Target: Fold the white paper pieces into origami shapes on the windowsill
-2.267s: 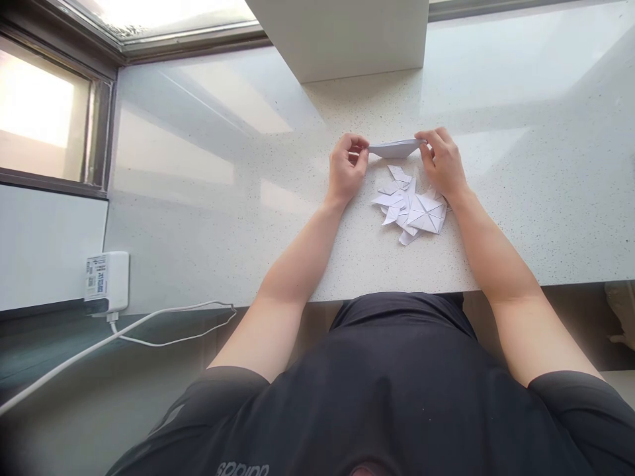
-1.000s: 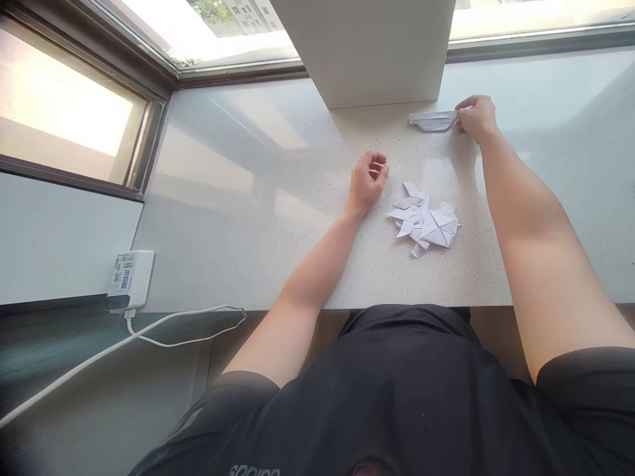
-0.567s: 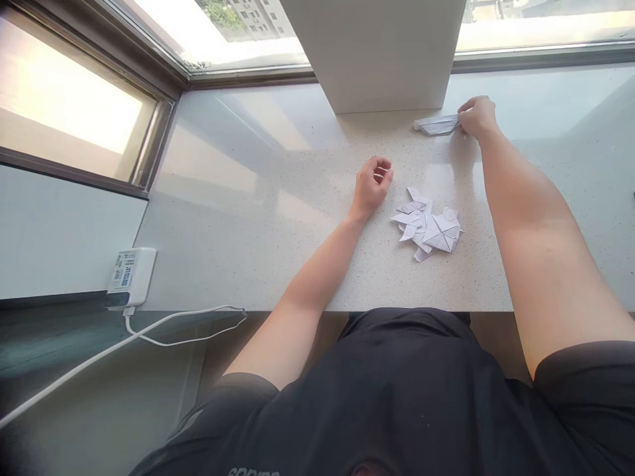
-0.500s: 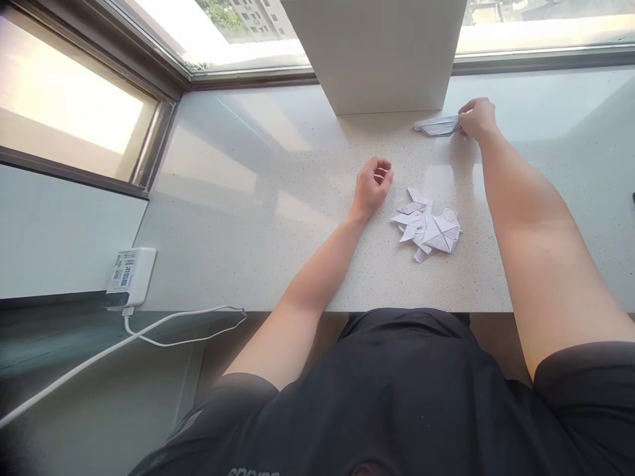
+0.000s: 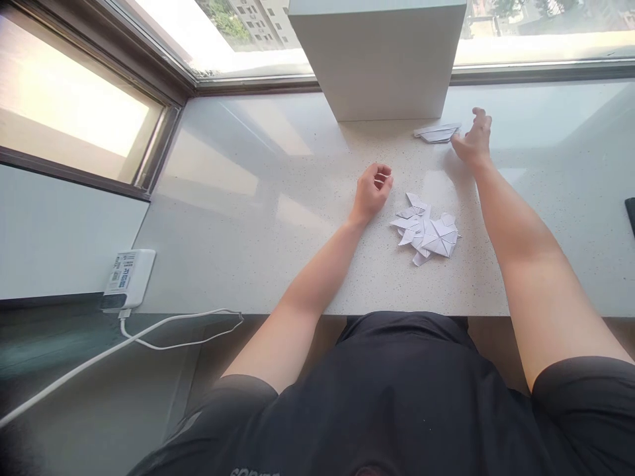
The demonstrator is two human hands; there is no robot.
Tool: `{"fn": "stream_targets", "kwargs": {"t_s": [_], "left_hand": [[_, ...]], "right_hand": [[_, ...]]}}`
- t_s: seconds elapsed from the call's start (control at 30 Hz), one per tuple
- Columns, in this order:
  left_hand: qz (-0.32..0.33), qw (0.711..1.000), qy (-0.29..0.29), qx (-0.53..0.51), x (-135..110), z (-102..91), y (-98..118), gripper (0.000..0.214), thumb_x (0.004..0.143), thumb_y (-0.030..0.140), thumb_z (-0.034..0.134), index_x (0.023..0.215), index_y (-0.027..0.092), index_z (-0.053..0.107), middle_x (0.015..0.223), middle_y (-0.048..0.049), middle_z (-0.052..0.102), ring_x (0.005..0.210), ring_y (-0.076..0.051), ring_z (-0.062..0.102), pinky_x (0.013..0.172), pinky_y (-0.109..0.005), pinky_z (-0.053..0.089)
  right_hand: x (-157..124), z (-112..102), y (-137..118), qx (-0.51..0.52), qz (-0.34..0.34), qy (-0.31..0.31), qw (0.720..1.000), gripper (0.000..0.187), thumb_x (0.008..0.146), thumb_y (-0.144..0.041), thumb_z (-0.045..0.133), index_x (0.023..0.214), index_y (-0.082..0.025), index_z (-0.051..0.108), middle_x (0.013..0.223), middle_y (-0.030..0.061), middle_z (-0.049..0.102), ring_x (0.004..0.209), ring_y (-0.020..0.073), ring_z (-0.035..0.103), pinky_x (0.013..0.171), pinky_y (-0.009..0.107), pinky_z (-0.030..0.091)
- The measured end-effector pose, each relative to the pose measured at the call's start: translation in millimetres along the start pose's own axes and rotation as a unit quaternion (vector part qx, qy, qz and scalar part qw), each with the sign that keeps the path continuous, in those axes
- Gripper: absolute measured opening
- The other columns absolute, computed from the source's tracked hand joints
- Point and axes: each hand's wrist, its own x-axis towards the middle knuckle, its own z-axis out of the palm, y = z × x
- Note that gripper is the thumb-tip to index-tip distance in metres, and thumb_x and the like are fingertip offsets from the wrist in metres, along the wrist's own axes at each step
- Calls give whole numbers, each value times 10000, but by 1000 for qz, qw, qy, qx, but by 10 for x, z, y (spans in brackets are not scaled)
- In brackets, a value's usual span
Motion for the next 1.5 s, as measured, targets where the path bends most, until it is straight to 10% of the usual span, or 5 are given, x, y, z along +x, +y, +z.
{"fn": "stream_targets", "kwargs": {"t_s": [0.17, 0.43, 0.83, 1.2, 1.5], "left_hand": [[-11, 1000, -12, 19, -14, -14, 46, 96, 1223, 316, 761, 1295, 257, 783, 1381, -166, 885, 1112, -246, 858, 988, -432, 743], [24, 995, -85, 37, -59, -32, 101, 74, 1169, 267, 769, 1218, 256, 823, 1335, -133, 879, 1136, -255, 842, 1038, -433, 720], [134, 932, -291, 172, -142, -143, 277, 522, 1143, 387, 799, 1651, 270, 831, 1846, -181, 730, 1755, -451, 628, 1502, -698, 450], [46, 988, -142, -25, -98, -121, 43, 351, 1165, 617, 850, 1184, 272, 787, 1121, -92, 834, 1030, -274, 826, 946, -453, 694], [-6, 988, 0, -152, -12, -11, -200, 590, 1121, 881, 833, 1311, 327, 758, 1156, -49, 754, 1013, -217, 862, 936, -387, 687]], "right_hand": [[-396, 146, 224, 87, -169, 33, 981, 514, 1074, -413, 942, 1529, -326, 721, 1449, 160, 713, 1317, 395, 735, 1140, 647, 686], [-1093, -97, 262, 76, -129, -33, 988, 71, 930, -342, 769, 981, -321, 724, 1073, 127, 851, 914, 365, 790, 999, 652, 727], [-1557, -244, -44, 52, -153, -132, 978, 37, 929, -333, 828, 924, -332, 791, 975, 71, 897, 842, 332, 800, 952, 579, 717], [-1681, -354, -239, 96, -170, -252, 948, 169, 1008, -406, 818, 1102, -266, 817, 974, 74, 830, 810, 258, 688, 878, 461, 617], [-1727, -443, -357, 120, -254, -375, 883, 348, 1004, -604, 903, 976, -266, 827, 933, 62, 777, 828, 252, 667, 839, 428, 539]]}}
